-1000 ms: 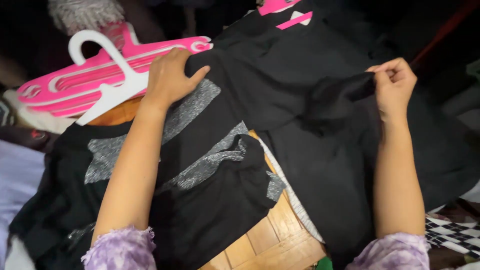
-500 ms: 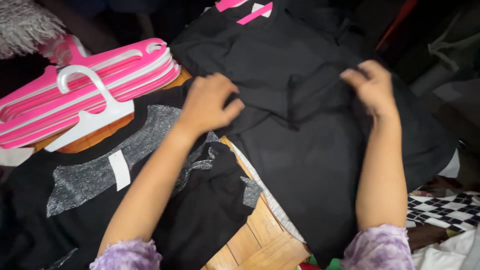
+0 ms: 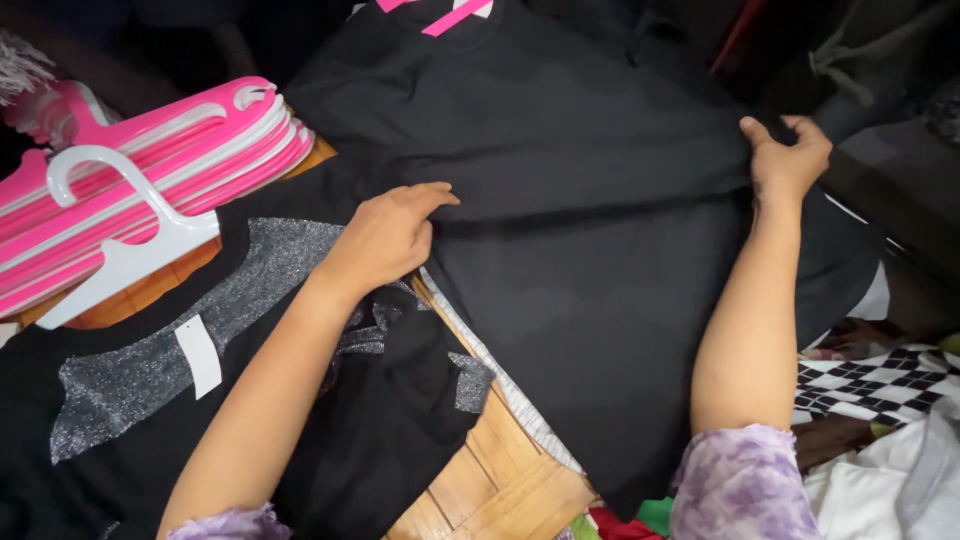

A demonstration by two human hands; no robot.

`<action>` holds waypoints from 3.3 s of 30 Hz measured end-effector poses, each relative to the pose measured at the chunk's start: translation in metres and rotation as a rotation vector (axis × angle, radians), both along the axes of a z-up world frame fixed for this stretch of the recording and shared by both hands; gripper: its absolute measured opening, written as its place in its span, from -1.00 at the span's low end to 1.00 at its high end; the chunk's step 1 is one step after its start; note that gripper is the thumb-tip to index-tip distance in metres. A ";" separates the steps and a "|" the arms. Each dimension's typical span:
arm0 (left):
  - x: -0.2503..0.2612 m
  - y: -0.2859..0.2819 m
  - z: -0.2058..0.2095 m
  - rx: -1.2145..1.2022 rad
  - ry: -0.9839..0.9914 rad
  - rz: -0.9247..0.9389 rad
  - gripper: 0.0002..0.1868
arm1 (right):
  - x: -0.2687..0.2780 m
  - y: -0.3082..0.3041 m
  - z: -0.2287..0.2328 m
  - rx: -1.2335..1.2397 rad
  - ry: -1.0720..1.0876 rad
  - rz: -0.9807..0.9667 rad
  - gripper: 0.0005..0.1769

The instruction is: Folding and organizing various black and grey garments on a wooden surface

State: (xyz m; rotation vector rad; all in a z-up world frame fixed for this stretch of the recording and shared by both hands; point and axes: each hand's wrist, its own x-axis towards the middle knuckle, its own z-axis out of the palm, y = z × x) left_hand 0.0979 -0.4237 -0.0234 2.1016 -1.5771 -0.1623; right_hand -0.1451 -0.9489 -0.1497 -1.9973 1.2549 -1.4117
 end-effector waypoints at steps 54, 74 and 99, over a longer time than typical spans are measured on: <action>0.081 0.224 -0.089 -0.476 0.577 1.055 -0.62 | 0.203 0.556 0.134 0.272 0.225 1.677 -0.71; 0.002 0.489 -0.006 0.364 -0.043 1.184 -0.59 | 0.226 0.762 0.105 -0.295 0.680 1.877 -0.70; 0.043 0.465 -0.089 -0.174 0.733 1.360 -0.25 | 0.304 0.805 0.067 -0.302 0.586 1.501 -0.32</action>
